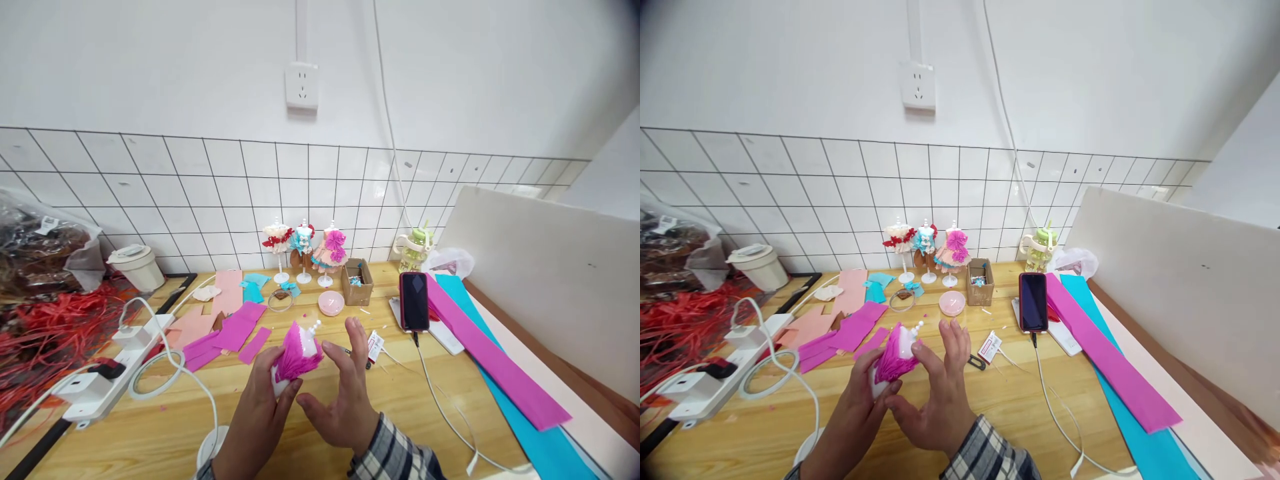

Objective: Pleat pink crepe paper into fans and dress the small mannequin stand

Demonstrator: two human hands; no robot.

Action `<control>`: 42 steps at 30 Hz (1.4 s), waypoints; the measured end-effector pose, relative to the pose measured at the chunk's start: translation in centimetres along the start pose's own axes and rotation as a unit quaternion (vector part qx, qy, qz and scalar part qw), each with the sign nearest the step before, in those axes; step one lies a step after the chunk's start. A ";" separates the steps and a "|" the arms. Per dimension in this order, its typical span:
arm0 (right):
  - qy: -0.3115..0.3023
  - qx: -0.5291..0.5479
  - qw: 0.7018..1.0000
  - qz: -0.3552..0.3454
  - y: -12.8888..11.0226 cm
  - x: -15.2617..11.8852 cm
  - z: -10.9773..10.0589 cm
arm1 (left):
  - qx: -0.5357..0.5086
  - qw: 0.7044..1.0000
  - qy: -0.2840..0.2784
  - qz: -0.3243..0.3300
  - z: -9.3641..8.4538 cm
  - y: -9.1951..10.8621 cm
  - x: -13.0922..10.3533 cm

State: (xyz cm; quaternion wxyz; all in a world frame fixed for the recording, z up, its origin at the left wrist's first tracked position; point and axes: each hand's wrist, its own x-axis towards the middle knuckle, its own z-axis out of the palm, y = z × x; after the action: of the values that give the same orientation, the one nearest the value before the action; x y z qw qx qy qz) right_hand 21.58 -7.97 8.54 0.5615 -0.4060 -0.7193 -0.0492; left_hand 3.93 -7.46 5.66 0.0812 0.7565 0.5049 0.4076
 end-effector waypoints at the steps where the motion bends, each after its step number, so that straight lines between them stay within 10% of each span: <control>1: 0.004 -0.005 1.000 0.005 0.0 -0.1 0.2 | -0.004 1.000 -0.005 0.009 0.0 0.0 -0.1; 11: 0.044 -0.048 0.996 0.068 -0.1 0.4 1.0 | 0.005 0.999 -0.018 0.034 0.4 0.0 -0.5; 17: 0.042 -0.023 0.997 0.061 0.6 0.5 0.7 | -0.126 0.985 -0.047 -0.105 0.5 0.3 -0.4; 23: 0.045 0.027 0.990 0.130 0.5 0.5 0.4 | -0.451 0.833 -0.135 -0.290 -0.9 2.1 0.4; 29: 0.054 0.054 0.992 0.104 0.2 0.4 0.6 | -0.626 0.675 -0.212 -0.328 -1.6 3.3 0.0; 37: 0.058 0.040 0.994 0.085 0.7 0.6 0.1 | -0.670 0.596 -0.260 -0.358 -1.9 3.5 0.1; 42: 0.042 0.013 0.995 0.086 1.1 0.9 -0.6 | -0.640 0.616 -0.244 -0.388 -1.3 3.3 0.3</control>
State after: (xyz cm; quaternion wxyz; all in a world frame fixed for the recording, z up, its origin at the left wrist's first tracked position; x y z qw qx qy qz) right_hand 22.74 -7.11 9.12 0.5987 -0.4567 -0.6580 -0.0077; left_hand 5.37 -9.17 8.50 0.8160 0.3178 0.3237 0.3581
